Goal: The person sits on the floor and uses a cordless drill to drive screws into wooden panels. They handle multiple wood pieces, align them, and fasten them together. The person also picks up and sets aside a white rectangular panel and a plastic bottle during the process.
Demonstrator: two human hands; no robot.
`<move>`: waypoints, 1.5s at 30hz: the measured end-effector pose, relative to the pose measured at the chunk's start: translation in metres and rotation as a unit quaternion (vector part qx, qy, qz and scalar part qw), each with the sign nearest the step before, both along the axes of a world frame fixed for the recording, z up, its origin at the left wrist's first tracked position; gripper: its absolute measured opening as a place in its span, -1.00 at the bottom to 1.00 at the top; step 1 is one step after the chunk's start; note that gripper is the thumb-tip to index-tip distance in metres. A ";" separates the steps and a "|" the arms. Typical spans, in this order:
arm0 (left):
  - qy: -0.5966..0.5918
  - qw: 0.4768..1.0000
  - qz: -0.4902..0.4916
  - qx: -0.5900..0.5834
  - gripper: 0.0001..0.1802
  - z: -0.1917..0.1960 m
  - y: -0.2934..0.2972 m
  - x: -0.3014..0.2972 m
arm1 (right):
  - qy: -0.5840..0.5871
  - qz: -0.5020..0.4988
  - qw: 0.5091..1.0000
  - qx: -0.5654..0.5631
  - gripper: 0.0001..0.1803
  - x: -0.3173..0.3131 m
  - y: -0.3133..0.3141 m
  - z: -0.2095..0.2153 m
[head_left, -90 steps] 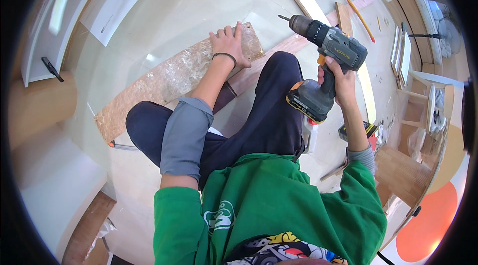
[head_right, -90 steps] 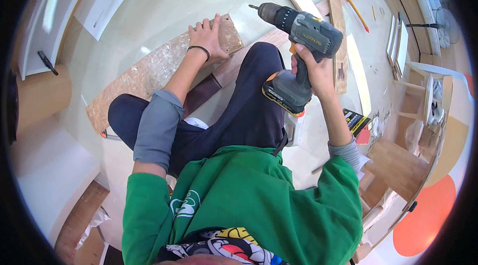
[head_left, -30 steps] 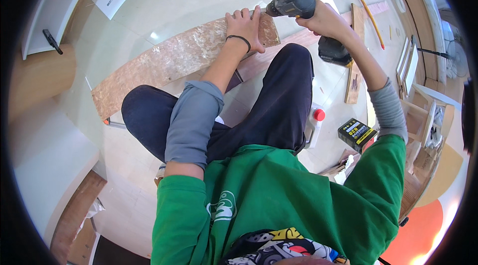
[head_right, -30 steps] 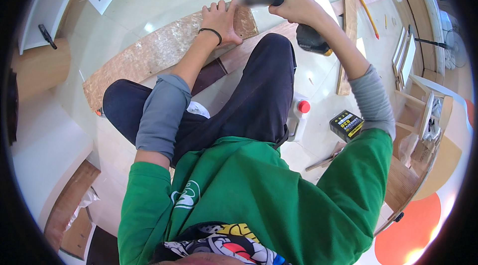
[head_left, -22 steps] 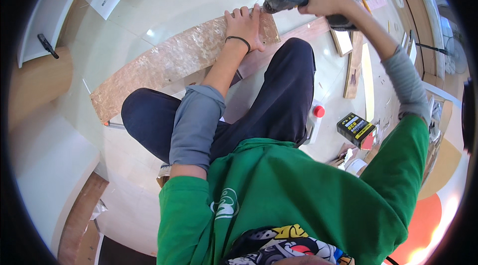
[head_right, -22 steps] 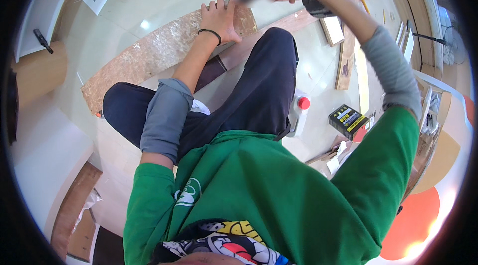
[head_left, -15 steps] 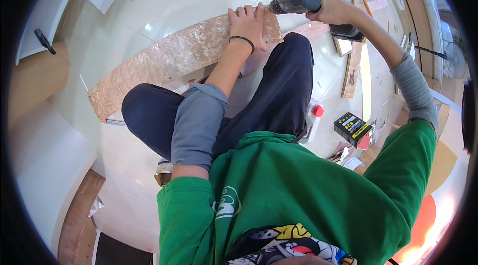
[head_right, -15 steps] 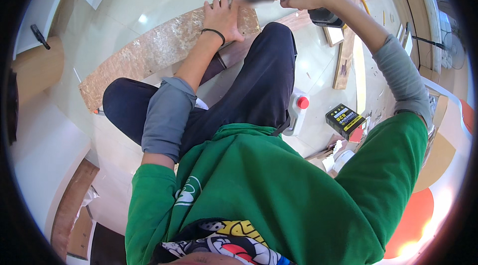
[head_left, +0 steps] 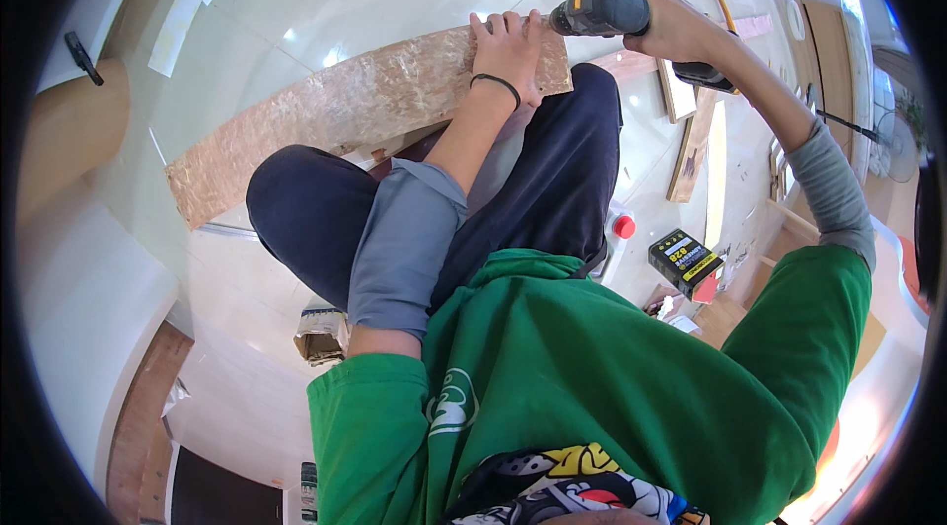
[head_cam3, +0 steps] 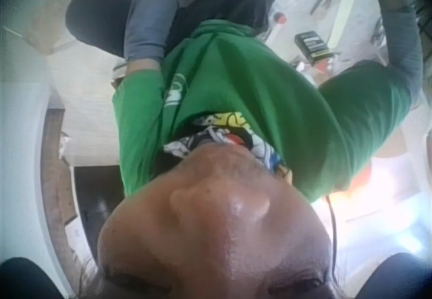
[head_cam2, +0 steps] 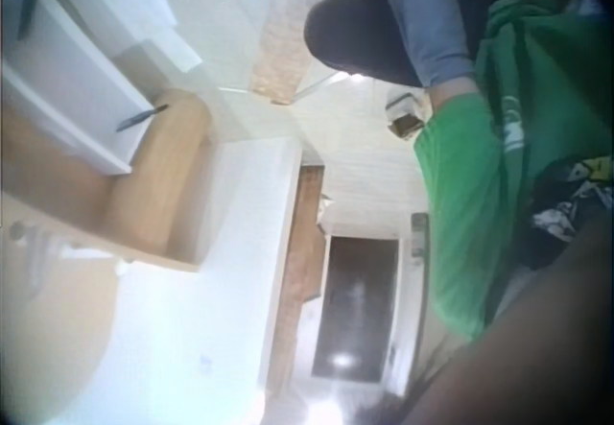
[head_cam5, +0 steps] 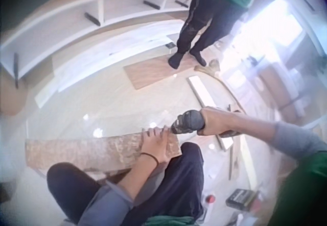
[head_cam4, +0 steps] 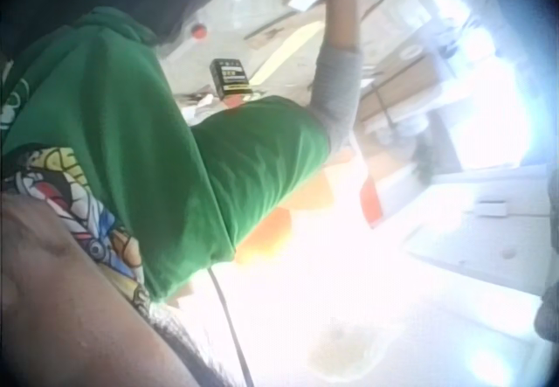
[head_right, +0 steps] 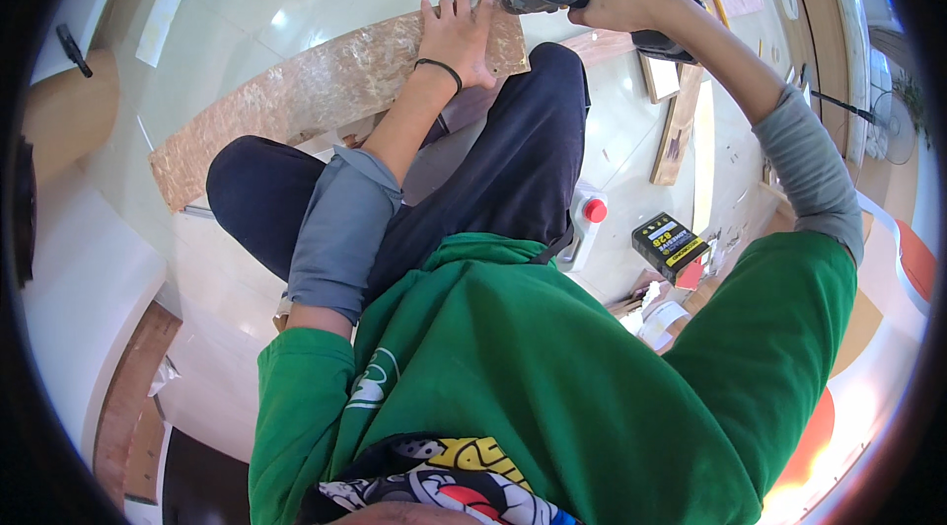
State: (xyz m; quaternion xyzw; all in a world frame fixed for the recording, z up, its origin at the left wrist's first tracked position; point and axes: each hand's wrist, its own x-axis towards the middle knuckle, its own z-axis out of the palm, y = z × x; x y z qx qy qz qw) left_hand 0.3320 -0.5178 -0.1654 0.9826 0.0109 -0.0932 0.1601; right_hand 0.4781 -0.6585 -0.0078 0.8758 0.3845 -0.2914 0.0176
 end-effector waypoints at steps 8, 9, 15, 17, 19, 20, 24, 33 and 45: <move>0.001 1.000 -0.005 0.018 0.38 0.002 0.000 0.000 | -0.026 -0.030 0.997 0.062 -0.64 -0.005 -0.012 -0.010; 0.003 1.000 -0.005 0.012 0.38 0.002 0.000 -0.001 | -0.016 -0.039 0.998 0.056 -0.64 -0.006 -0.013 -0.012; -0.004 1.000 0.001 0.016 0.41 0.001 -0.001 -0.002 | 0.029 -0.114 0.992 0.036 -0.68 -0.002 -0.005 -0.008; -0.004 1.000 -0.001 0.018 0.42 0.000 -0.001 -0.001 | 0.034 -0.124 0.992 0.007 -0.69 -0.003 -0.001 -0.004; -0.006 1.000 0.000 0.019 0.43 -0.001 -0.001 0.000 | 0.040 -0.128 0.991 0.007 -0.70 -0.006 0.002 -0.001; -0.002 1.000 -0.002 0.021 0.44 -0.001 0.000 0.000 | 0.044 -0.132 0.990 0.007 -0.71 -0.007 0.002 -0.001; 0.007 1.000 -0.009 0.020 0.46 0.001 0.002 0.000 | 0.027 -0.141 0.990 0.011 -0.70 -0.012 0.000 0.000; 0.050 0.995 0.010 -0.088 -0.12 0.010 0.025 0.028 | 0.028 -0.164 0.986 0.015 -0.78 -0.026 0.008 0.013; -0.084 0.980 0.001 -0.178 -0.67 -0.030 0.014 0.061 | 0.022 -0.185 0.982 0.038 -0.66 -0.029 -0.003 0.016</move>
